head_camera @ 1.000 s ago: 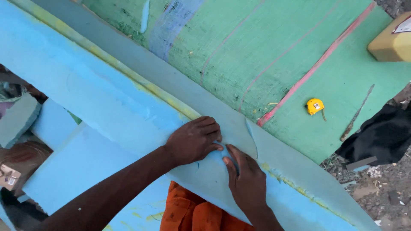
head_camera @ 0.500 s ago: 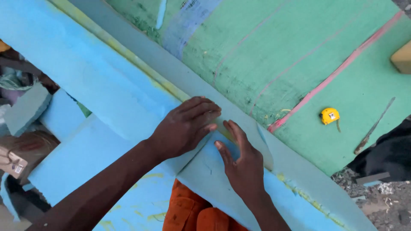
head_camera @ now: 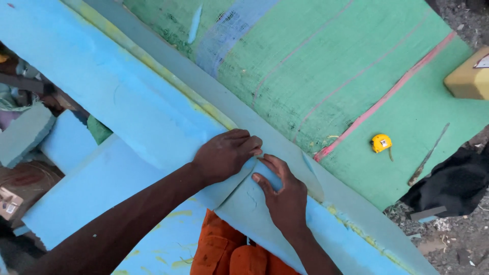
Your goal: Applying adhesive and attaching a foam strip to a foam base for furniture upholstery.
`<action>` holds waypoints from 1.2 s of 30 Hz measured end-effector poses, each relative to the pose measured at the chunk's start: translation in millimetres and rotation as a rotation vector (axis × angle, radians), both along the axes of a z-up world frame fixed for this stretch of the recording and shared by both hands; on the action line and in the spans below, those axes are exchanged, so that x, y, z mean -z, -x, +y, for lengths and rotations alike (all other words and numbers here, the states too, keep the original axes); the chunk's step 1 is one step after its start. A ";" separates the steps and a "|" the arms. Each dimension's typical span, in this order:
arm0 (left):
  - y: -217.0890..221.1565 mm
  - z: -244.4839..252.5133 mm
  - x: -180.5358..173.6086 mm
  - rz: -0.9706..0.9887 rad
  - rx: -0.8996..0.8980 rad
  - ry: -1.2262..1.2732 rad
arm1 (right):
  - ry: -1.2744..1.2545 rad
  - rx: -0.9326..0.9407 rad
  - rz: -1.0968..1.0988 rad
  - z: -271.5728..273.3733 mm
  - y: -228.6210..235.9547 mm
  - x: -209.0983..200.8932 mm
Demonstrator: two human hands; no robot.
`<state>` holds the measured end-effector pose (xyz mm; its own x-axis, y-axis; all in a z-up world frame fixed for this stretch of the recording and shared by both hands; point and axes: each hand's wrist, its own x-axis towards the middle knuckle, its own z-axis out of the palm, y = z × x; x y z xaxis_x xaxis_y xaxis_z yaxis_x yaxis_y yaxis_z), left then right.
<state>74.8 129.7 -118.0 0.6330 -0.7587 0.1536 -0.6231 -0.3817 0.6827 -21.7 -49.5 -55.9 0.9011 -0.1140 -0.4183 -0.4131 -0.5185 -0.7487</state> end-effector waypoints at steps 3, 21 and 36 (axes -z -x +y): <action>1.9 1.3 9.7 -0.012 0.014 -0.033 | -0.005 -0.009 0.045 -7.9 -7.9 -2.6; 2.5 -0.6 5.6 0.040 -0.015 -0.071 | 0.422 -0.276 -0.314 36.2 37.0 3.4; -41.0 26.3 -41.7 -0.054 -0.140 0.211 | -0.031 -0.108 -0.165 39.6 -48.9 -10.1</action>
